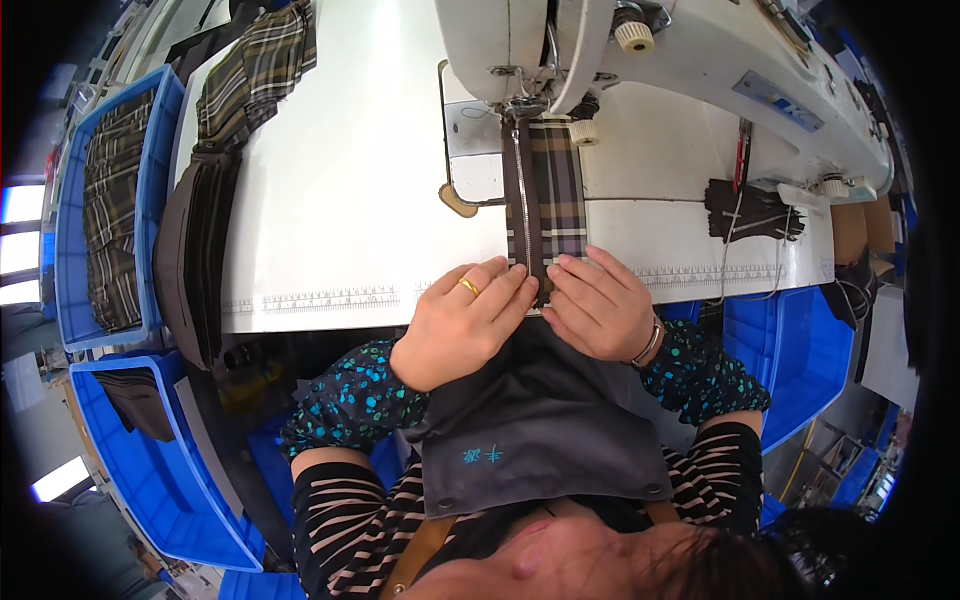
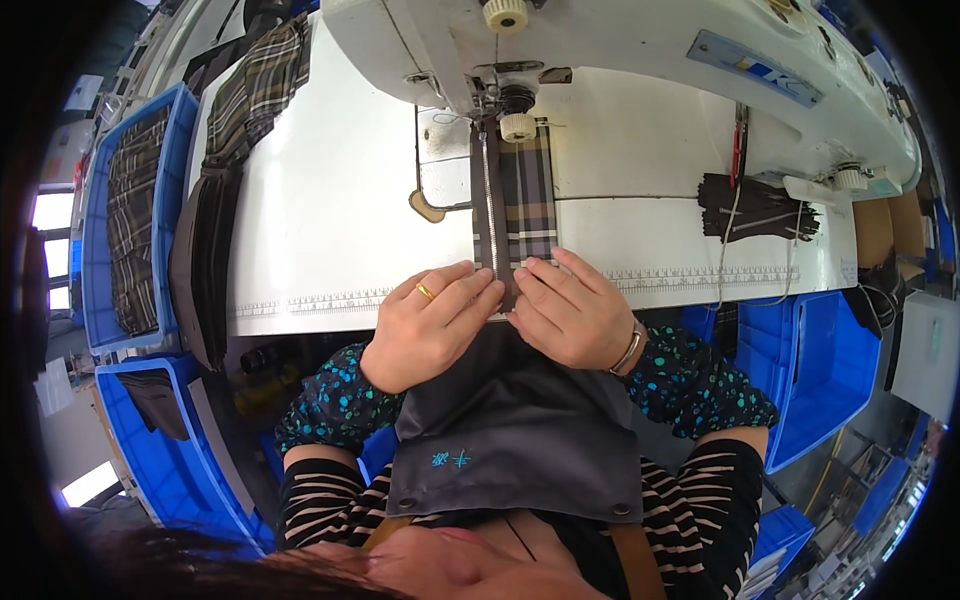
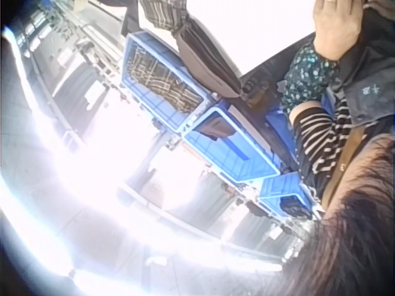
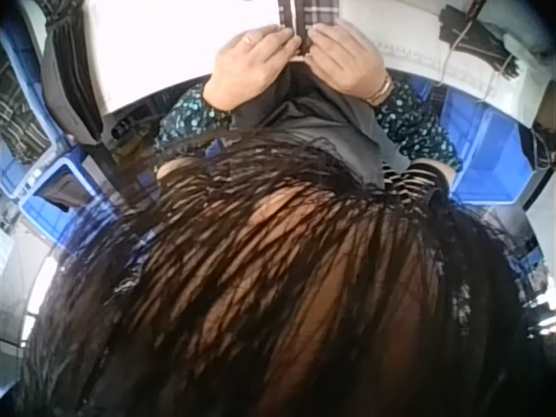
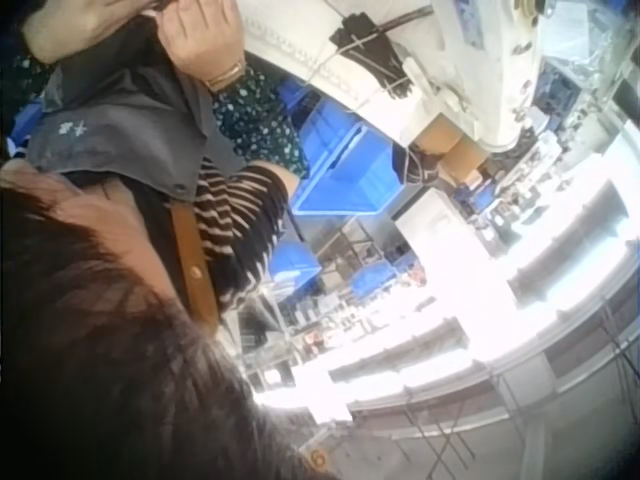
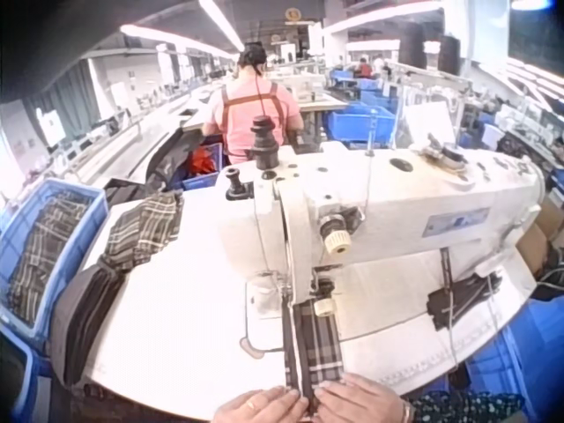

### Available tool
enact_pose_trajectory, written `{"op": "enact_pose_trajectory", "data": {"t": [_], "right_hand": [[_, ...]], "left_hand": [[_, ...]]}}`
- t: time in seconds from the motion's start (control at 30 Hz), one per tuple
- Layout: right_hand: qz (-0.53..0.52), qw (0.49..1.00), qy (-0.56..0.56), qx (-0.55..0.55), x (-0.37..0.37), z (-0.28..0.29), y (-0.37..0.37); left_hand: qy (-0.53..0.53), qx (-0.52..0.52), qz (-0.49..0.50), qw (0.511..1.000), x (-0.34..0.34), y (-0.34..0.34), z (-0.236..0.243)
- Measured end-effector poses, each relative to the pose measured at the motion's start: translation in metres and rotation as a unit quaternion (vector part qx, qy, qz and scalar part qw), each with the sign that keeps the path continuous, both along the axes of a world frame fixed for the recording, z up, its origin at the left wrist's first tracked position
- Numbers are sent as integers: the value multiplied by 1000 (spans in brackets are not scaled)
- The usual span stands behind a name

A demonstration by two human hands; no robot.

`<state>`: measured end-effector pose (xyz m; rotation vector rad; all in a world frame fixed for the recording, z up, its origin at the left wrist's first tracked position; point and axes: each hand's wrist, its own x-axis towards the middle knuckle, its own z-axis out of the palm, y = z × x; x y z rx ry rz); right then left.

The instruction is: The person operates an industrial sewing machine to attach a zipper to a piece of dark fabric. They guide the material under the presser foot, stitch along the zipper teeth, and trim the excess thread with scissors. The process is repeated for multiple fabric pieces.

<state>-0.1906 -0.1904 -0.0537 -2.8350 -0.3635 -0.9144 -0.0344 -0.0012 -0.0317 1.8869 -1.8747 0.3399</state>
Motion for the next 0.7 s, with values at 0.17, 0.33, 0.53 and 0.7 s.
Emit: {"op": "enact_pose_trajectory", "data": {"t": [0.17,0.33,0.53,0.7], "right_hand": [[3,1000,1,6,0,-1,-1],[4,1000,0,1,0,-2,-1],[-5,1000,6,-6,2,3,2],[8,999,41,0,1,2,6]], "left_hand": [[40,29,6,999,-3,0,15],[-26,21,-22,999,4,1,10],[179,-13,31,983,10,1,0],[144,-39,36,988,6,2,-2]]}}
